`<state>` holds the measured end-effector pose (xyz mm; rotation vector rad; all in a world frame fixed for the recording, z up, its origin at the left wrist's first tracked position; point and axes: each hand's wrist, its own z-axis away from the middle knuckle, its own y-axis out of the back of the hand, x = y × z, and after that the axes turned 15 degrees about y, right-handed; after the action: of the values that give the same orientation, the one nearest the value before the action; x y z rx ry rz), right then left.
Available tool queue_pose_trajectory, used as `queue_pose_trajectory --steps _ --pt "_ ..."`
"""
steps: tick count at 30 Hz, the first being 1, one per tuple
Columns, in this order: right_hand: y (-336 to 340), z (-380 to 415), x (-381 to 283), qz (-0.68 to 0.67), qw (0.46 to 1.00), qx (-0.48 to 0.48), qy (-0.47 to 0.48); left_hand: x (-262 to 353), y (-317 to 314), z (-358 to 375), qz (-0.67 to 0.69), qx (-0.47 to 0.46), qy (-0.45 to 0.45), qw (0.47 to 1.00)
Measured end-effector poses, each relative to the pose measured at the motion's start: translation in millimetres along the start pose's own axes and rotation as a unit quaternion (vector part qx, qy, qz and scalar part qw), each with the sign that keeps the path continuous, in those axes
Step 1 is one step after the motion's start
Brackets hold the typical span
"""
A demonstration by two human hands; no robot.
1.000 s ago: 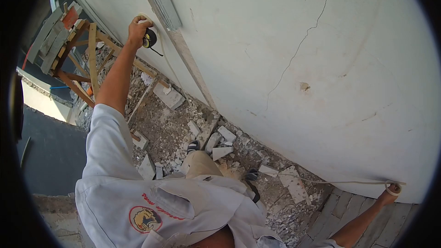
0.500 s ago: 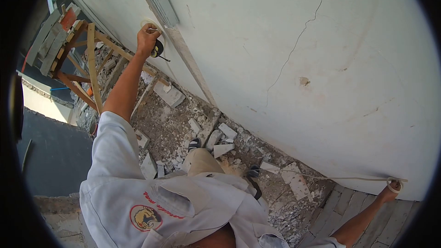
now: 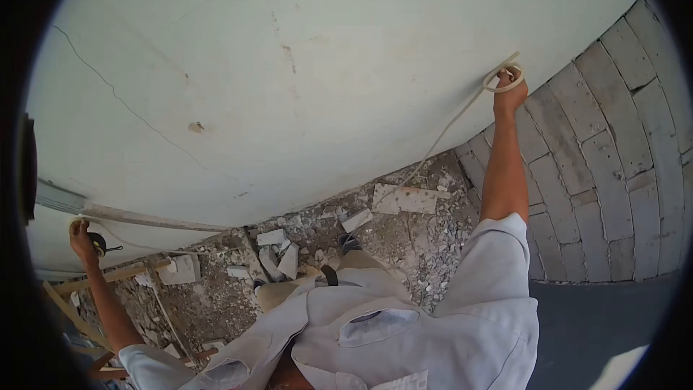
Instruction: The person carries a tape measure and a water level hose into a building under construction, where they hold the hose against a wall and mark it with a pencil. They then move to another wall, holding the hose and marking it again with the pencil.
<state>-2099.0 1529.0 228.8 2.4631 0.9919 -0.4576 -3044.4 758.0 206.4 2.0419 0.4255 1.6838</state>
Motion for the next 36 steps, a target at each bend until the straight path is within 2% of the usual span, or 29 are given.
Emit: queue_pose_trajectory --steps 1,3,6,12,15,18,21,25,28,30,36 --pt "1.3 -1.4 -7.6 0.039 0.999 -0.005 -0.033 5.9 -0.1 5.7 0.018 0.019 0.032 0.999" --pt "-2.5 -1.4 -2.2 -0.037 0.999 0.014 -0.03 -4.8 4.1 -8.6 0.041 0.003 0.044 0.998" --pt "5.8 -3.9 -21.4 0.011 0.998 -0.02 -0.055 7.4 2.0 -3.2 0.034 0.025 0.066 0.997" --pt "4.5 -5.2 -13.4 -0.002 1.0 -0.02 -0.005 13.9 1.0 -0.5 0.017 0.032 0.072 0.997" --pt "7.9 -7.7 -12.7 0.031 0.999 -0.037 -0.023 16.3 1.1 2.8 0.02 0.03 0.071 0.997" --pt "15.1 -8.6 2.2 0.081 0.996 -0.024 0.024 15.8 1.0 2.0 -0.005 0.05 0.067 0.996" --pt "17.9 -14.6 30.2 0.068 0.998 -0.017 -0.003 23.5 0.9 6.5 -0.058 0.067 0.069 0.994" --pt "23.3 -25.7 44.8 0.061 0.996 -0.023 -0.054 18.6 4.9 0.3 -0.036 0.05 0.095 0.994" --pt "15.6 -26.9 63.3 -0.002 0.997 -0.025 -0.066 15.2 4.4 -1.7 -0.002 0.043 0.1 0.994" --pt "15.3 -25.3 69.7 0.011 0.996 -0.045 -0.073 13.0 5.4 -3.7 0.008 0.045 0.097 0.994" --pt "12.5 -16.9 76.7 -0.048 0.994 -0.033 -0.089 12.4 7.1 -5.9 -0.021 0.069 0.099 0.992"
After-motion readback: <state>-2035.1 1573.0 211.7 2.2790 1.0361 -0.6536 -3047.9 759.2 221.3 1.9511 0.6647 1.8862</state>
